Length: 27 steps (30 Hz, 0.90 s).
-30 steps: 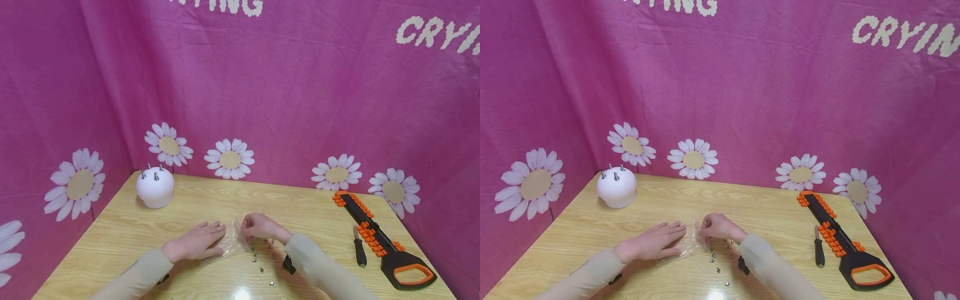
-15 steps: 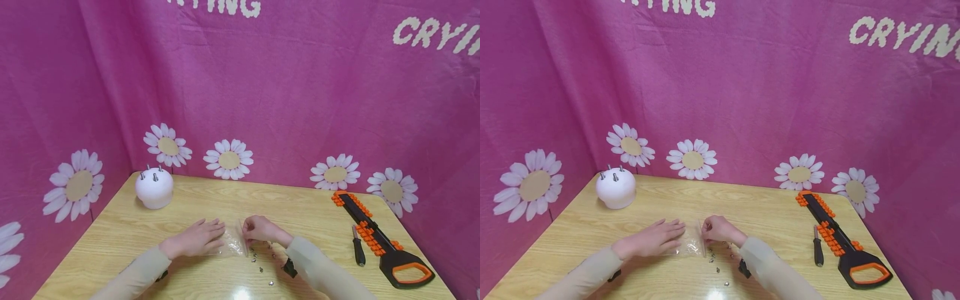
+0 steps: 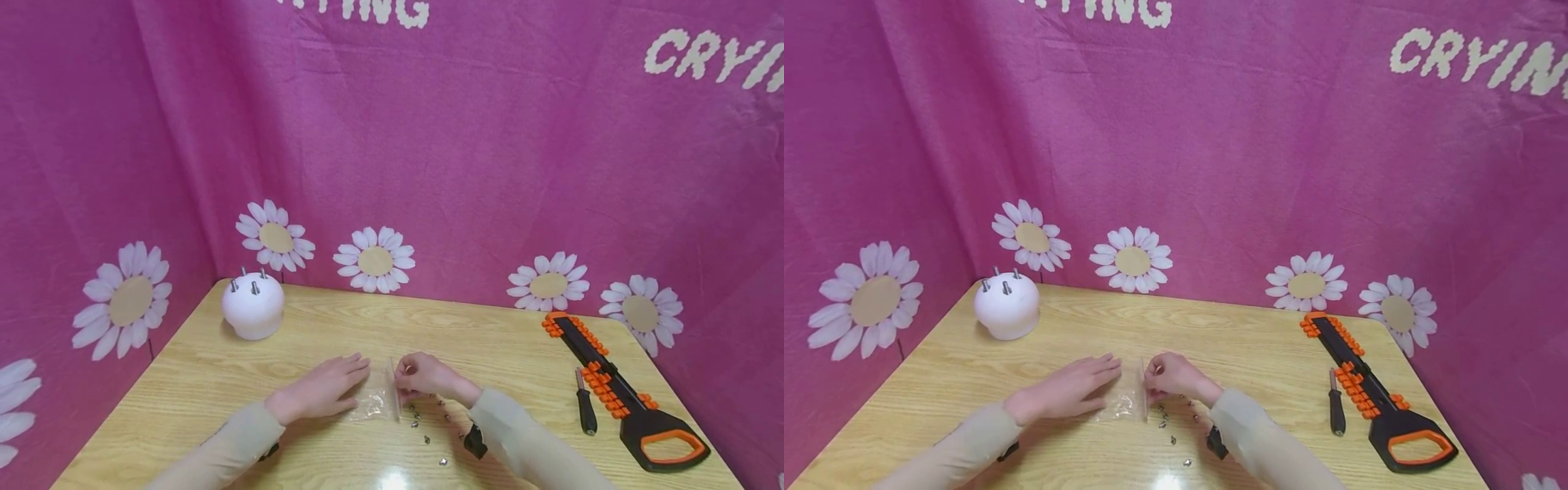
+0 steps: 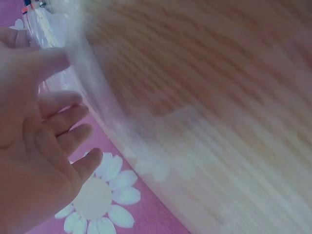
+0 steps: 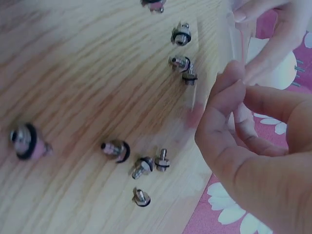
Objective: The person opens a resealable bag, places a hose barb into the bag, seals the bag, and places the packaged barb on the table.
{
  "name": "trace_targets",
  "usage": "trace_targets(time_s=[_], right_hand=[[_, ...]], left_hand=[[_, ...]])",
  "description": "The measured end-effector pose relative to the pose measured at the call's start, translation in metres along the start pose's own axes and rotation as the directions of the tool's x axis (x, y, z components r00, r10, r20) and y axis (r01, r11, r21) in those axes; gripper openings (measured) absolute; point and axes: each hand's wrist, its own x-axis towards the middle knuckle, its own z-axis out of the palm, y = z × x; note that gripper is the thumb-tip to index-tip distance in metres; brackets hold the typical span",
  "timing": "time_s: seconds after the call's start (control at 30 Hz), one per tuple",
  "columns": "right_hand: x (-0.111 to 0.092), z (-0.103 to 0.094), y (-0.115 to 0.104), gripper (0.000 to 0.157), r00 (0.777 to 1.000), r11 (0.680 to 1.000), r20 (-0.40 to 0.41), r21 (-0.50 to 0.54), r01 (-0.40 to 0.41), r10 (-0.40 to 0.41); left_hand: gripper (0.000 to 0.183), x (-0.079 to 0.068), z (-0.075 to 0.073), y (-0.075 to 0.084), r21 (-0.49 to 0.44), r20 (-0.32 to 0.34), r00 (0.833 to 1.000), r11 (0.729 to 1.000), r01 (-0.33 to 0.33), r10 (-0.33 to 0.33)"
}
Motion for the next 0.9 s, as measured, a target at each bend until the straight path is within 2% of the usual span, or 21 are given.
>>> trace_targets(time_s=[0.13,0.23,0.37,0.47,0.6,0.73,0.83,0.9], right_hand=[[-0.001,0.001,-0.001,0.011,1.0,0.999,-0.014,0.044,0.001,0.0],[-0.002,0.002,-0.002,0.011,1.0,0.998,-0.016,0.065,0.004,-0.003],[-0.003,0.004,-0.002,0.011,1.0,0.995,-0.017,0.102,0.0,0.001],[-0.004,0.006,-0.003,0.011,1.0,0.989,-0.016,0.149,-0.01,0.013],[-0.005,0.008,-0.004,0.013,1.0,0.983,-0.013,0.18,-0.015,0.018],[-0.007,0.01,-0.006,0.014,1.0,0.982,-0.008,0.186,-0.006,0.007],[-0.009,0.01,-0.008,0.015,1.0,0.978,-0.002,0.206,0.005,-0.005],[-0.01,0.011,-0.008,0.016,1.0,0.974,0.009,0.225,0.007,-0.01]], left_hand=[[0.054,0.007,0.005,0.006,0.011,-0.131,0.991,1.0,-0.028,0.029],[0.043,0.012,0.009,0.01,-0.016,-0.24,0.97,0.999,-0.044,0.039],[0.022,0.018,0.012,0.015,-0.123,-0.306,0.952,0.991,-0.046,0.006],[0.011,0.023,0.012,0.019,-0.282,-0.286,0.956,0.959,-0.016,-0.067],[0.006,0.028,0.01,0.025,-0.467,-0.209,0.959,0.881,0.071,-0.188],[0.006,0.029,0.007,0.031,-0.548,-0.156,0.952,0.825,0.139,-0.264],[0.007,0.03,0.006,0.033,-0.58,-0.141,0.947,0.8,0.157,-0.288],[0.008,0.03,0.006,0.034,-0.587,-0.143,0.946,0.795,0.157,-0.293]])
